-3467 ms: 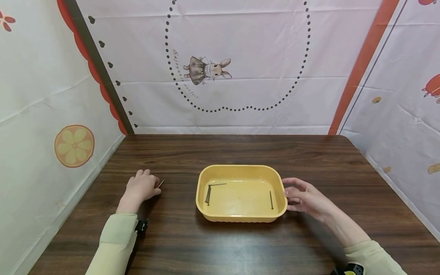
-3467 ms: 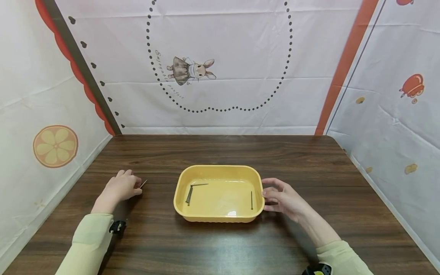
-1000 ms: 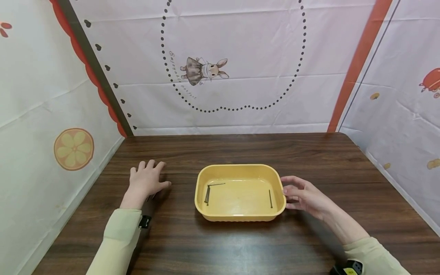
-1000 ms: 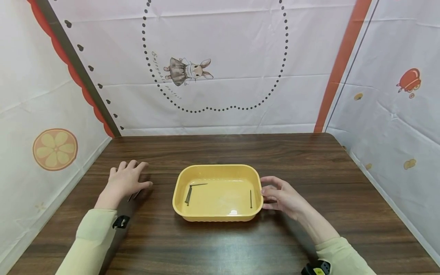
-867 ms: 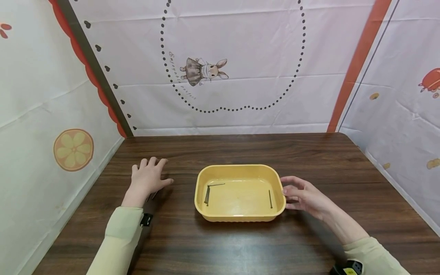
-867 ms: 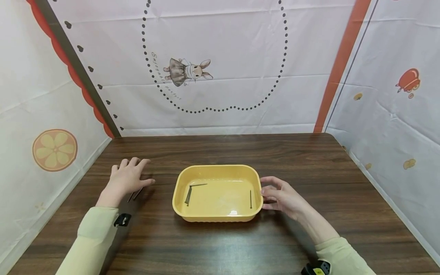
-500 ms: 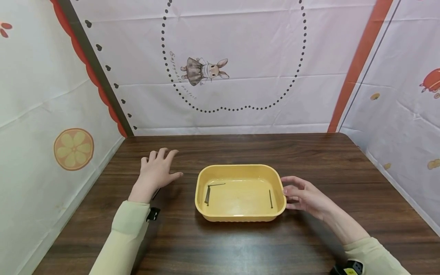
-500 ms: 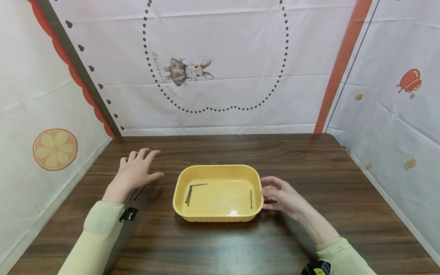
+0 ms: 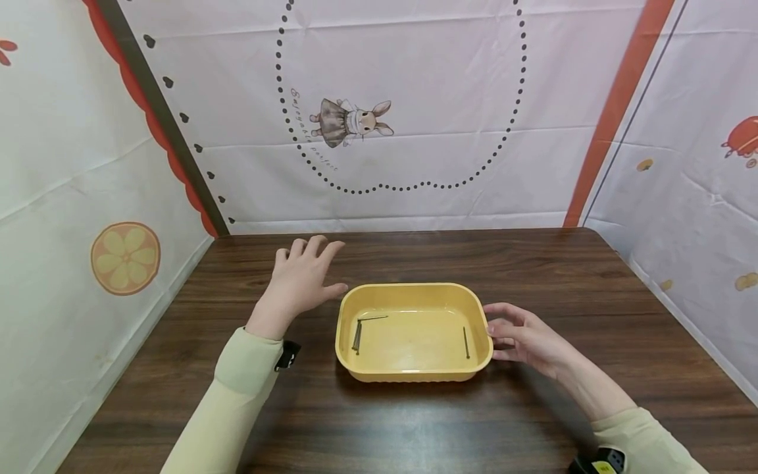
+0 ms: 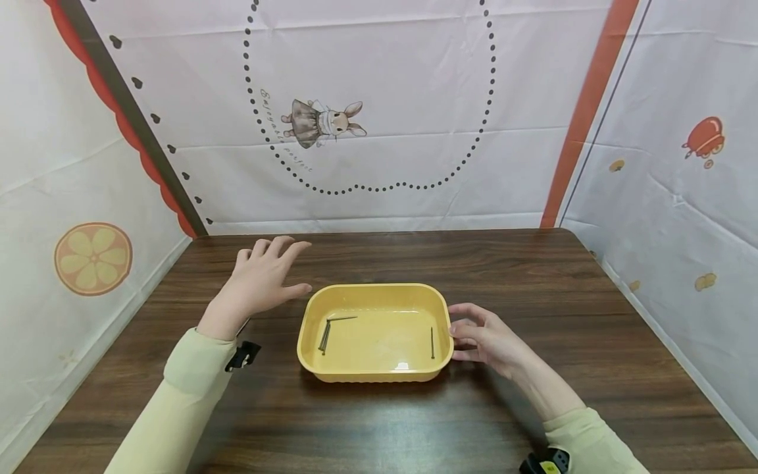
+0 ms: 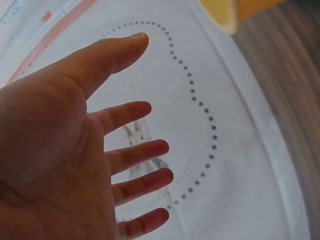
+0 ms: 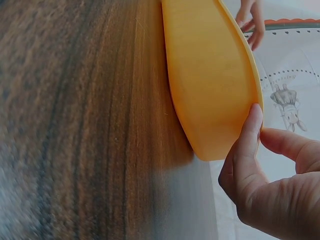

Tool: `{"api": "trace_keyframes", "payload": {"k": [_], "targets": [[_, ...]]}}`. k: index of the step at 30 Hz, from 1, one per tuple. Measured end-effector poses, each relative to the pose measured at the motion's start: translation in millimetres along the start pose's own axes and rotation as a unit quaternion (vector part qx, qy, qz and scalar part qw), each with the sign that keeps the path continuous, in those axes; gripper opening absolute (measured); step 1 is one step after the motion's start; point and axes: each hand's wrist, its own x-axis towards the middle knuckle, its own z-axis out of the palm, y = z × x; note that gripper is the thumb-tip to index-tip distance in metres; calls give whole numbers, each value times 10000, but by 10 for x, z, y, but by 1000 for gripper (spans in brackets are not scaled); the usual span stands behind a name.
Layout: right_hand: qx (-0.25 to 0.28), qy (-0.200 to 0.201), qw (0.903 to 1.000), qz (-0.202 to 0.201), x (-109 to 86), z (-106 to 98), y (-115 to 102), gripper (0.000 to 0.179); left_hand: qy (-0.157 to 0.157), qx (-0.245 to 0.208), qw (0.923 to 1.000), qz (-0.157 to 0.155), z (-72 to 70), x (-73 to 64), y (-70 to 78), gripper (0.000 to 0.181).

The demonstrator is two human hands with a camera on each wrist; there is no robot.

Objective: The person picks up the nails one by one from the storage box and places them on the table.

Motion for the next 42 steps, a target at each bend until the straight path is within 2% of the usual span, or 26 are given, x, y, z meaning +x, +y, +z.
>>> {"api": "trace_keyframes", "payload": {"k": [11, 24, 33, 42], "targets": [[21, 22, 10000, 32, -10, -3, -6, 43, -49, 197, 9992, 344, -150, 150, 356, 78], [-67, 79, 9999, 86, -8, -7, 5, 44, 85, 383, 9970, 669, -342, 319, 740, 79], [-106, 195, 9996, 151, -10, 1, -25, 47, 89, 265, 9965, 793, -381, 396, 924, 77], [-100, 222, 9996, 164, -5, 13, -19, 52, 52, 90, 9965, 835, -370, 468, 1034, 72]]}}
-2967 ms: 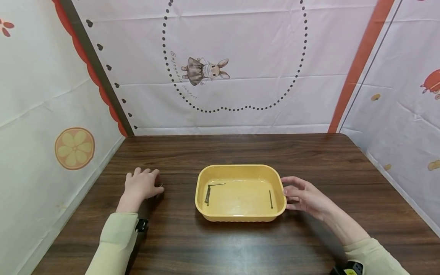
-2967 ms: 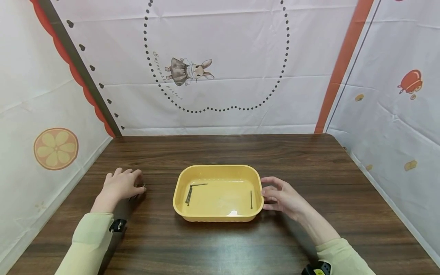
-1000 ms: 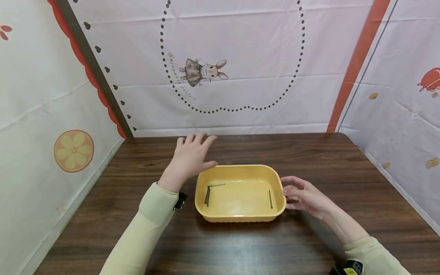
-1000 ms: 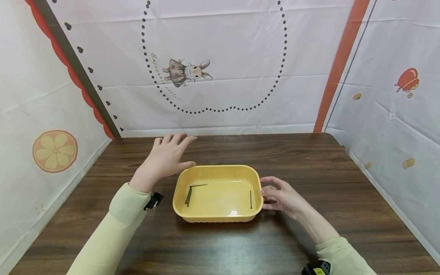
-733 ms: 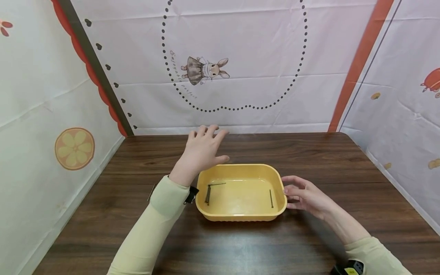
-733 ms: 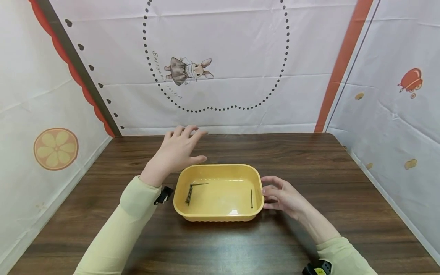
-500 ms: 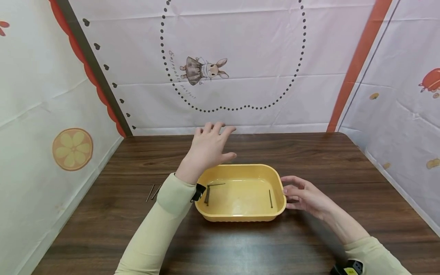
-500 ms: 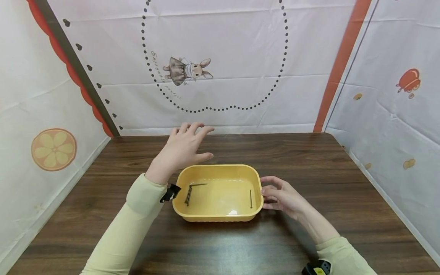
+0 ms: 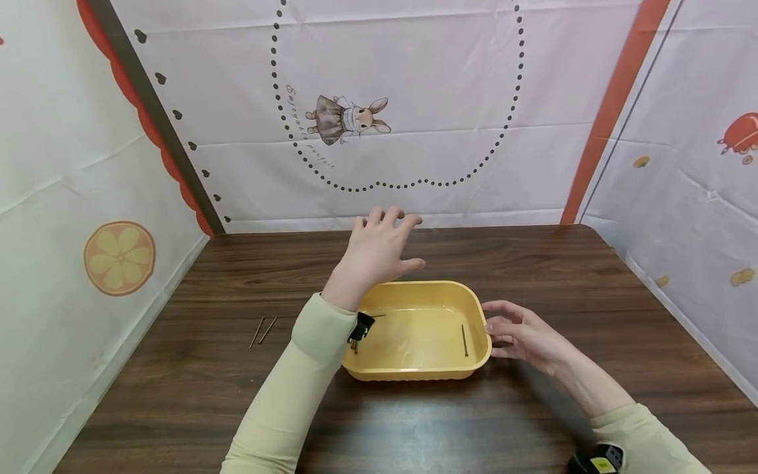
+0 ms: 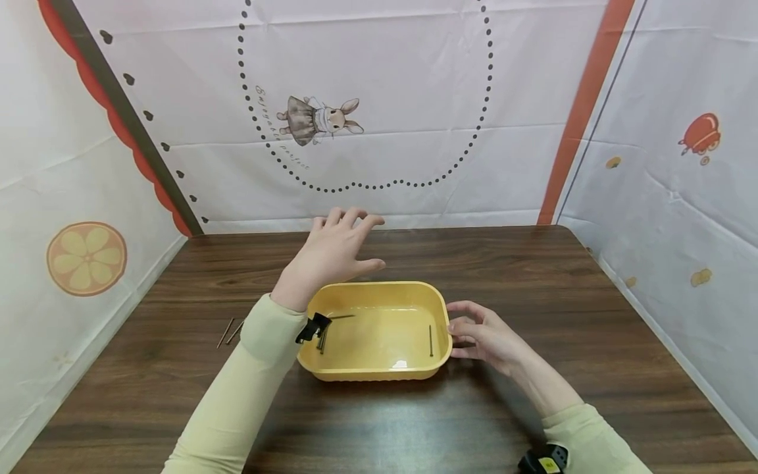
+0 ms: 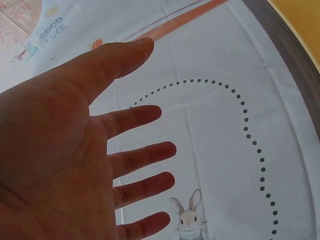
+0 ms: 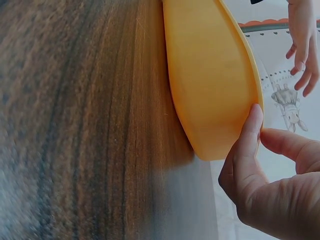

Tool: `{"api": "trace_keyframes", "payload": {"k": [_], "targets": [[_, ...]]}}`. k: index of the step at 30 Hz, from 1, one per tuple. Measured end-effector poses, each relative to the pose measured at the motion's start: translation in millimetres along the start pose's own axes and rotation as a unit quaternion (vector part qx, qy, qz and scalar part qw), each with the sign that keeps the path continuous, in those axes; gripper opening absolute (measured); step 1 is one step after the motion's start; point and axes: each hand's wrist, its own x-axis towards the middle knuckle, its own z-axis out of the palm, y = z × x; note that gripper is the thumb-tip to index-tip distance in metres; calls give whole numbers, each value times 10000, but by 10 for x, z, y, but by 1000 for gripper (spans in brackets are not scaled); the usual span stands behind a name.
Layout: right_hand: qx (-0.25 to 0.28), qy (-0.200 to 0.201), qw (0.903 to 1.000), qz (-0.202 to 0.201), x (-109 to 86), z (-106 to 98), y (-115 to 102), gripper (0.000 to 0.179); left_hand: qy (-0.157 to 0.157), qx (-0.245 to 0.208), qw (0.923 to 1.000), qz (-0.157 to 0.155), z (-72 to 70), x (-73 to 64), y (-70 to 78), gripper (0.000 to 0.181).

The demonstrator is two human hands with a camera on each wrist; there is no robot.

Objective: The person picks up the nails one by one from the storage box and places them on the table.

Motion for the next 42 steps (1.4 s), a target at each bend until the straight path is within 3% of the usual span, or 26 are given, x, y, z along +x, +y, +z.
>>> {"api": "trace_keyframes", "payload": {"k": [13, 19, 30, 42], "targets": [[74, -114, 9999, -50, 4, -18, 5, 46, -56, -428, 9981, -436, 131, 141, 153, 50], [81, -150, 9998, -79, 9, -29, 7, 45, -205, -304, 9976, -596, 229, 185, 295, 59], [-7, -59, 10000, -7, 10, -32, 10, 49, -491, 516, 9974, -106, 468, 257, 472, 52], [27, -76, 10000, -26, 17, -34, 10, 46, -1013, 846, 9910, 215, 680, 256, 708, 41]]}}
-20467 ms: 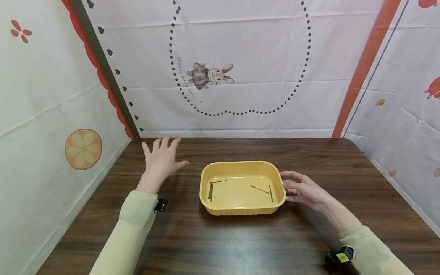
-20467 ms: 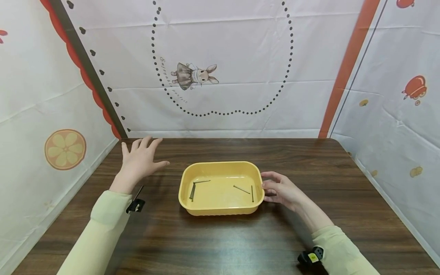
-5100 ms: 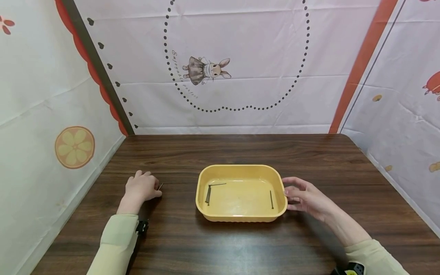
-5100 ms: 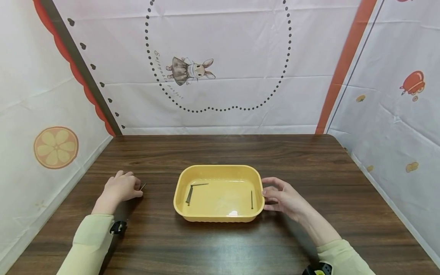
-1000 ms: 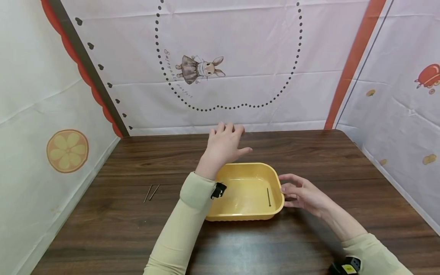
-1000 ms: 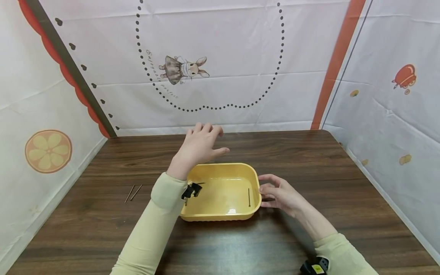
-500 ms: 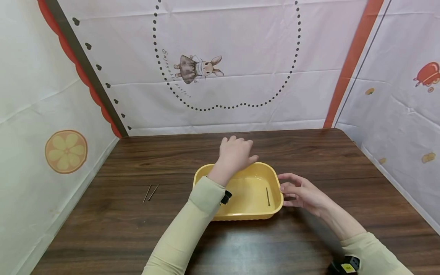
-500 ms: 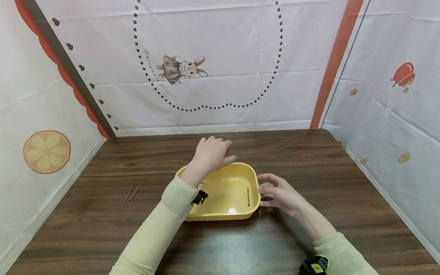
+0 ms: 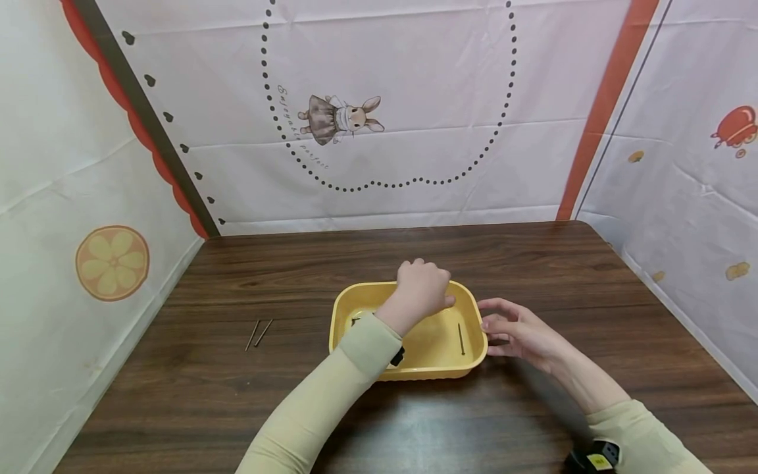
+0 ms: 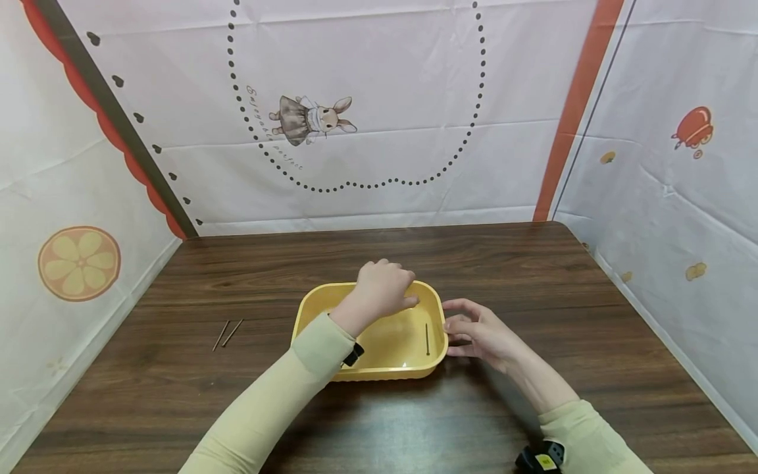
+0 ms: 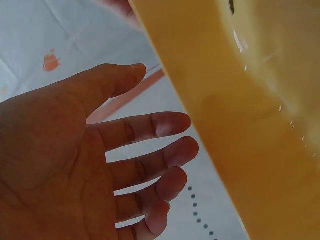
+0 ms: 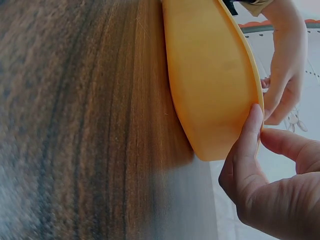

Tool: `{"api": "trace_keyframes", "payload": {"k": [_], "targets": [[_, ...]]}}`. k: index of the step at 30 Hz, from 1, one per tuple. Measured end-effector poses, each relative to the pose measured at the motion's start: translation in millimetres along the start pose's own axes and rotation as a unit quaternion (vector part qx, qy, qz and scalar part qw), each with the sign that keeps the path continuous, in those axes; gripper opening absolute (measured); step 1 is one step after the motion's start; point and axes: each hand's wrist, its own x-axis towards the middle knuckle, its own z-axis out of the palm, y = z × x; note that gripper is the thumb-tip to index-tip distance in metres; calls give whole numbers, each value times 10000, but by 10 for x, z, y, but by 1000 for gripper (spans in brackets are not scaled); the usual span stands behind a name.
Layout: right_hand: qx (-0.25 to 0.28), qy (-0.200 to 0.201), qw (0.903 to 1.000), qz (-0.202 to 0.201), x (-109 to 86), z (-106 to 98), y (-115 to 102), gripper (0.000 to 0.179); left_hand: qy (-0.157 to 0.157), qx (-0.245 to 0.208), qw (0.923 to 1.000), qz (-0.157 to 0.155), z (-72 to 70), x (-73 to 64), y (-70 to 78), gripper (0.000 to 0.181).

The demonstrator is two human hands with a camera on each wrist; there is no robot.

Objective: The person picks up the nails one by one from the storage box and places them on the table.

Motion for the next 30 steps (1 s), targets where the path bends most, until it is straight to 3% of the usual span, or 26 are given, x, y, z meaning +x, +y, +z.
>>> {"api": "trace_keyframes", "payload": {"k": [7, 21, 30], "targets": [[-24, -8, 10000, -46, 8, -1, 5, 45, -282, 230, 9993, 48, 107, 40, 156, 39], [-9, -84, 9999, -115, 12, 3, 5, 41, -487, 768, 9956, 245, 325, 104, 359, 34], [13, -126, 9999, -91, 10, -5, 5, 41, -1068, 498, 9930, 47, 306, 126, 429, 42]]}}
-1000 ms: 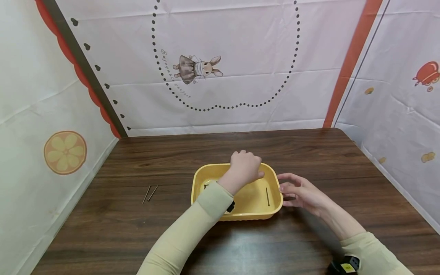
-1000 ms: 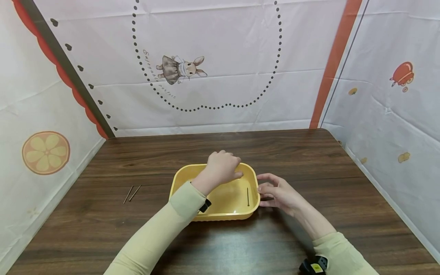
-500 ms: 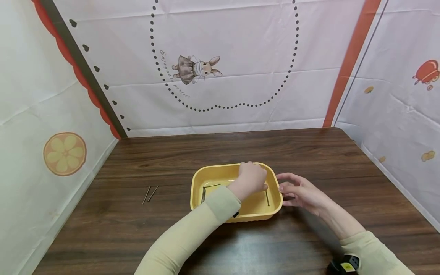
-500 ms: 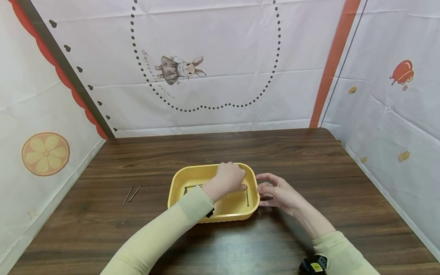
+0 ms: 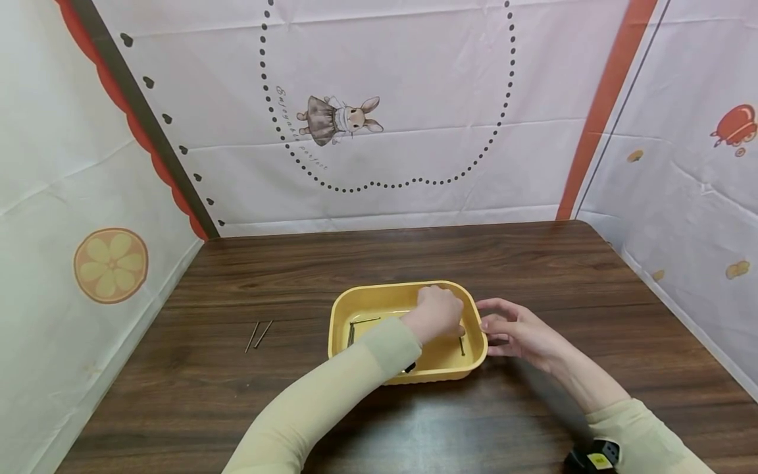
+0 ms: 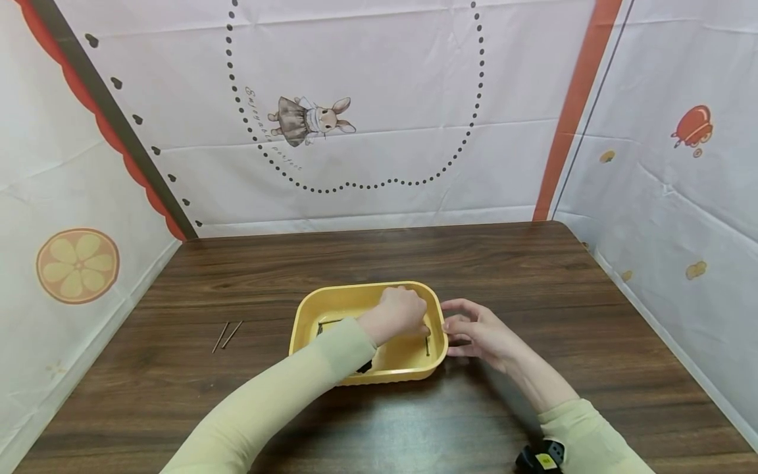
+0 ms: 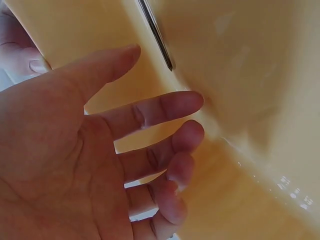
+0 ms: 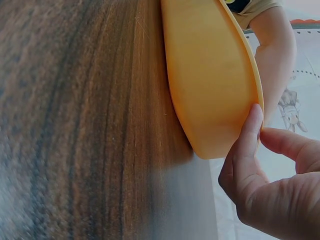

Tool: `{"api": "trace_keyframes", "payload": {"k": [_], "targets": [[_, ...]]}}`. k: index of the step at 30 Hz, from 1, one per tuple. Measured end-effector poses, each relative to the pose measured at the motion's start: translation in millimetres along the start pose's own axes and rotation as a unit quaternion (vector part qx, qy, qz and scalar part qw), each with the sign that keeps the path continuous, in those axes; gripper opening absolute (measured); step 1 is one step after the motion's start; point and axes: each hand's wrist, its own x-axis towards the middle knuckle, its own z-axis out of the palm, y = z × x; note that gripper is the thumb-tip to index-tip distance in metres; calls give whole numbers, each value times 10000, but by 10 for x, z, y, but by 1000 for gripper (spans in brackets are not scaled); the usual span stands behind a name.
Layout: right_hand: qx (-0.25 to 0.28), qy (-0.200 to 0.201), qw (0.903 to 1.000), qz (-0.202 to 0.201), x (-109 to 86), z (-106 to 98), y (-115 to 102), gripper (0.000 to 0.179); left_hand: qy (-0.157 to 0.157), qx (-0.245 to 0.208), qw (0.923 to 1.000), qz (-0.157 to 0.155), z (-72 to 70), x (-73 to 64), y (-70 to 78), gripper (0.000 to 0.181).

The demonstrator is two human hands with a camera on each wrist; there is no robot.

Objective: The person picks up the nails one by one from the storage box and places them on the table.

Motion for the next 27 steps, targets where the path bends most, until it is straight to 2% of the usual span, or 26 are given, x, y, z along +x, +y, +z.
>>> {"api": "trace_keyframes", "payload": {"k": [6, 17, 27], "targets": [[-4, -29, 10000, 9, -4, -2, -1, 43, -168, -26, 9998, 106, 6, -6, 38, 51], [4, -49, 10000, 3, -5, 5, -11, 42, -282, -41, 9992, 297, -12, -53, 47, 44], [95, -102, 9999, -82, -3, 12, 0, 39, -644, 238, 9976, -39, 0, -76, 77, 34]]}}
